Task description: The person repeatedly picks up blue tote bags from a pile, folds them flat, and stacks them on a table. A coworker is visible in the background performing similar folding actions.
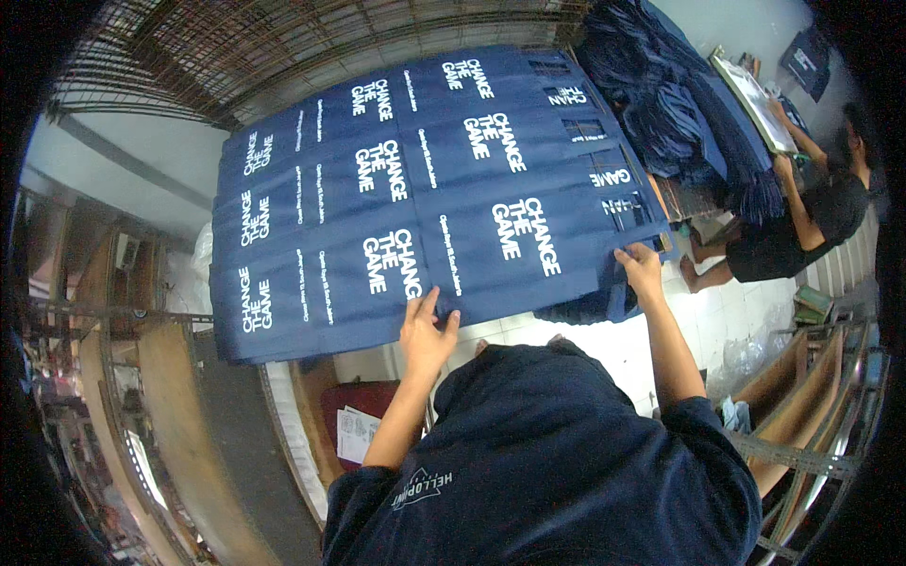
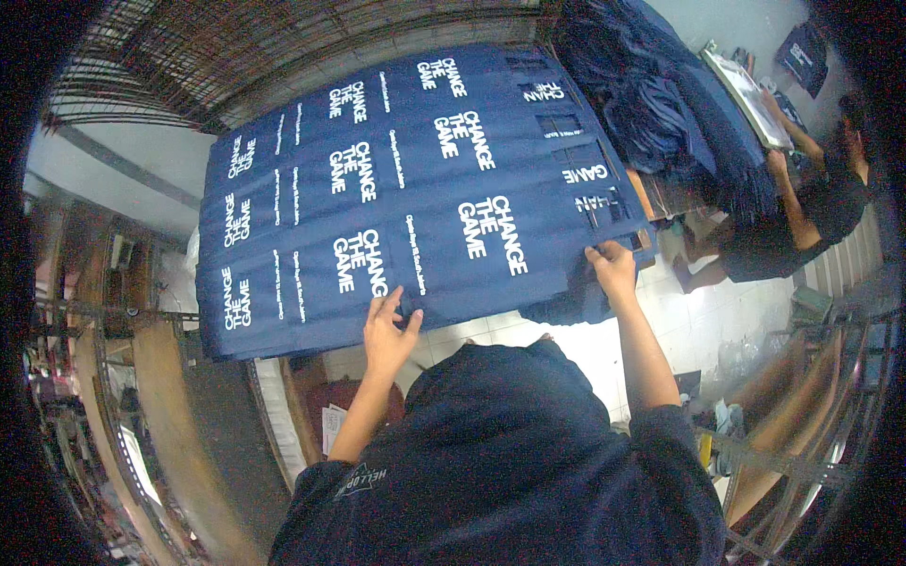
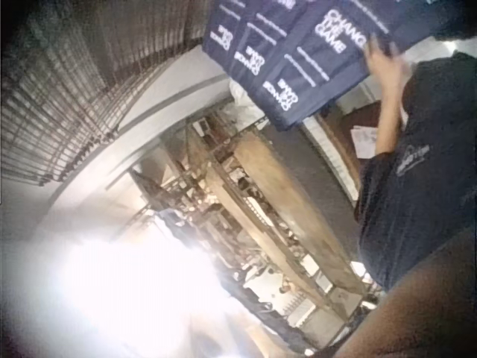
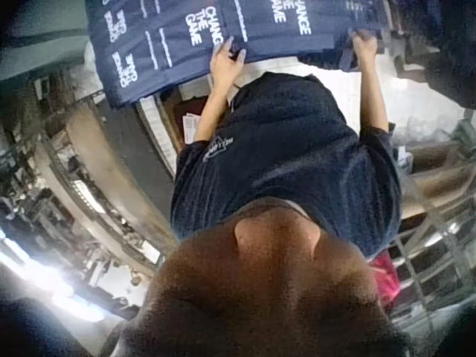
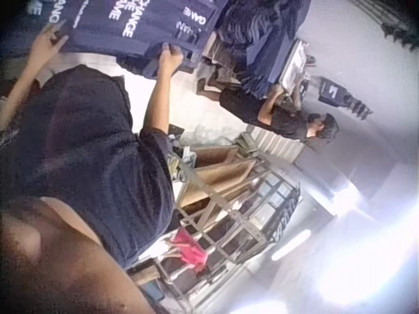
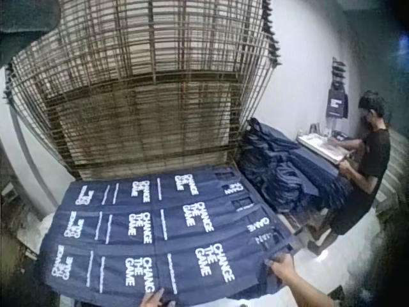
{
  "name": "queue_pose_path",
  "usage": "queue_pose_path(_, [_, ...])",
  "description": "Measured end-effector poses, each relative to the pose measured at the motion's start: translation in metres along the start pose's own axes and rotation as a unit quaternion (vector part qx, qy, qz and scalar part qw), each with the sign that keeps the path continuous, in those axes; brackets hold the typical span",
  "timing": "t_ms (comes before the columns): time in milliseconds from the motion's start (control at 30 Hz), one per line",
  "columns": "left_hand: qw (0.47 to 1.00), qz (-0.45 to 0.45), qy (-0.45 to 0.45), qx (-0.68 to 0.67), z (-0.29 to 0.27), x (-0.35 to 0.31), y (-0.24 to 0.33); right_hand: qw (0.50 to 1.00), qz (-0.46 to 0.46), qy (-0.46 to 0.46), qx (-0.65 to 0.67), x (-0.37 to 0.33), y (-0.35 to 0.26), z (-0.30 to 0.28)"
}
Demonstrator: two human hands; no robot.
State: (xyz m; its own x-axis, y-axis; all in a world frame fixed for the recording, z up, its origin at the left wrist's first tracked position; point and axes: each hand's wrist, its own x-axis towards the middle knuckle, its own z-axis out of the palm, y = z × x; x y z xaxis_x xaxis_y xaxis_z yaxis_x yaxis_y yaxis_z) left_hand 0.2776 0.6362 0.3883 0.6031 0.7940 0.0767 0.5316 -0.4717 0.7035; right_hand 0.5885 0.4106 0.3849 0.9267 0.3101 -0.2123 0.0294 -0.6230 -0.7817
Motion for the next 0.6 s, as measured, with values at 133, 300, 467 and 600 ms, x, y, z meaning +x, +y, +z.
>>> queue_pose_path(133, [0.996, -0.025, 0.018, 0.079, -0.011, -0.002, 0.009, 0.995, -0.064, 0.08, -0.011, 0.008, 0.014, -0.011])
queue_pose_path(300, [0.995, -0.029, 0.071, 0.056, -0.018, -0.009, 0.019, 0.98, -0.08, 0.145, 0.11, 0.022, 0.014, -0.039])
queue_pose_path(467, [0.984, -0.003, 0.168, 0.066, -0.003, -0.027, 0.042, 0.953, -0.095, 0.157, 0.241, 0.065, 0.024, -0.08])
queue_pose_path(600, [0.983, -0.012, 0.18, 0.034, 0.03, -0.046, 0.089, 0.948, -0.144, 0.177, 0.221, 0.116, 0.059, -0.113])
